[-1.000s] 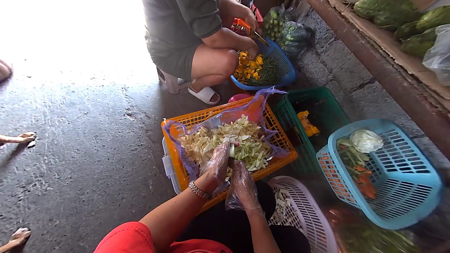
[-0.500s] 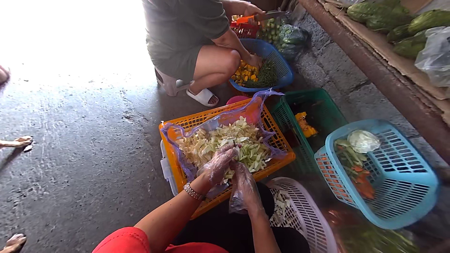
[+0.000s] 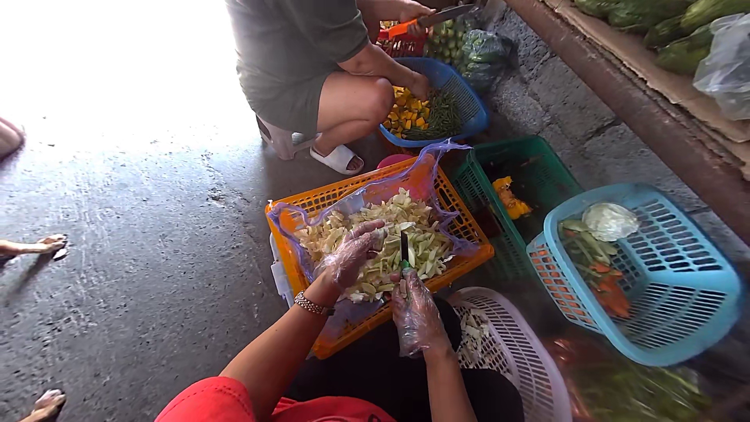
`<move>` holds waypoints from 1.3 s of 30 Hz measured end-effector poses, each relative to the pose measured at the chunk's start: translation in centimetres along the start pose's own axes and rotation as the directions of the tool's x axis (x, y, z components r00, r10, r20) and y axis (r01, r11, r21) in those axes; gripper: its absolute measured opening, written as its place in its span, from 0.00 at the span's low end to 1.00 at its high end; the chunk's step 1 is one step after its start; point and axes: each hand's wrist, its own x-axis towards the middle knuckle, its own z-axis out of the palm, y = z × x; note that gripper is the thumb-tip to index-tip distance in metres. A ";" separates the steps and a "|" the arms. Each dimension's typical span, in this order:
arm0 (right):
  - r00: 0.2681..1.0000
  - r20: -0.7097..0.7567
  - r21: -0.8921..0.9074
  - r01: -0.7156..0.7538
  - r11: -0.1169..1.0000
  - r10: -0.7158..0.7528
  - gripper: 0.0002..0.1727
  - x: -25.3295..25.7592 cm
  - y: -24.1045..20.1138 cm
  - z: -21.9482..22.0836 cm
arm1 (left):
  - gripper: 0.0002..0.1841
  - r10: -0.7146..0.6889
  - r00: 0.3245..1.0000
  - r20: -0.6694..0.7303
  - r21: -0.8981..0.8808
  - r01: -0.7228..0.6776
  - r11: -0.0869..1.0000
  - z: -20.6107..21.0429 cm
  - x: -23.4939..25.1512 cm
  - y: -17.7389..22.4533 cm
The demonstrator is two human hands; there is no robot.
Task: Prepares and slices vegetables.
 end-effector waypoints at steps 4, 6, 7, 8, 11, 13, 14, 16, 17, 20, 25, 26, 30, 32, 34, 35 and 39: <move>1.000 0.009 -0.036 0.027 0.999 -0.027 0.27 0.0 0.1 -0.1 | 0.19 0.007 0.997 0.073 0.001 -0.007 1.000 -0.4 -0.1 -0.4; 0.999 -0.011 -0.106 0.041 0.993 -0.042 0.26 0.0 0.1 -0.1 | 0.23 -0.006 0.999 0.053 0.188 -0.004 0.982 0.0 -0.4 0.1; 0.999 -0.025 -0.162 0.042 0.986 -0.047 0.25 0.0 0.1 0.0 | 0.25 -0.008 0.999 0.038 0.271 -0.003 0.963 0.5 -0.6 0.2; 0.998 -0.035 -0.216 0.040 0.976 -0.048 0.24 0.1 0.0 0.2 | 0.30 -0.010 0.999 0.031 0.340 -0.001 0.940 1.0 -0.6 0.1; 0.996 -0.053 -0.322 0.047 0.946 -0.068 0.19 0.3 0.2 0.7 | 0.42 -0.027 0.997 0.069 0.482 -0.010 0.876 2.1 -0.4 -0.4; 0.994 -0.073 -0.370 0.051 0.928 -0.084 0.18 0.3 0.3 0.9 | 0.43 0.004 0.999 0.051 0.558 -0.031 0.829 2.4 0.1 -0.7; 0.993 -0.084 -0.382 0.041 0.923 -0.079 0.19 0.2 0.3 1.0 | 0.43 0.022 0.999 0.034 0.598 -0.037 0.801 2.4 0.4 -0.7; 0.993 -0.090 -0.387 0.031 0.922 -0.071 0.19 0.0 0.1 1.0 | 0.45 0.058 0.998 -0.009 0.624 -0.040 0.781 2.4 0.8 -0.4; 0.994 -0.084 -0.370 0.039 0.928 -0.075 0.19 -0.1 0.0 0.9 | 0.46 0.088 0.996 -0.026 0.590 -0.056 0.805 2.4 0.8 -0.2; 0.987 -0.051 -0.218 0.140 0.966 -0.154 0.20 -0.3 0.2 0.4 | 0.36 0.143 0.988 -0.060 0.412 -0.106 0.905 2.0 0.5 0.8; 0.989 -0.029 0.022 0.149 0.989 -0.148 0.27 -0.8 0.4 -0.4 | 0.23 0.163 0.979 -0.125 0.327 -0.115 0.938 0.5 0.1 1.2; 0.989 -0.036 0.038 0.142 0.989 -0.140 0.27 -0.9 0.2 -0.4 | 0.22 0.163 0.977 -0.137 0.306 -0.115 0.945 0.5 0.0 0.9; 0.990 -0.050 0.233 0.142 0.962 -0.133 0.20 -1.3 0.3 -0.9 | 0.22 0.120 0.978 -0.173 0.253 -0.073 0.965 1.0 -0.6 -0.5; 0.990 -0.040 0.359 0.141 0.923 -0.135 0.14 -2.0 -0.3 -1.9 | 0.23 0.121 0.978 -0.172 0.242 -0.077 0.967 1.9 -0.5 -0.9; 0.968 -0.122 0.292 0.247 0.924 -0.220 0.11 -3.6 -1.7 -4.0 | 0.22 0.129 0.980 -0.149 0.220 -0.094 0.971 3.0 -0.4 -1.0; 0.934 -0.210 0.171 0.327 0.930 -0.290 0.11 -4.6 -2.6 -5.4 | 0.22 0.136 0.982 -0.135 0.218 -0.104 0.970 3.5 -0.5 -1.1; 0.660 -0.518 -0.443 0.337 0.831 -0.544 0.14 -7.6 -7.4 -13.5 | 0.21 0.166 0.985 -0.056 0.185 -0.153 0.971 7.2 -1.0 -1.6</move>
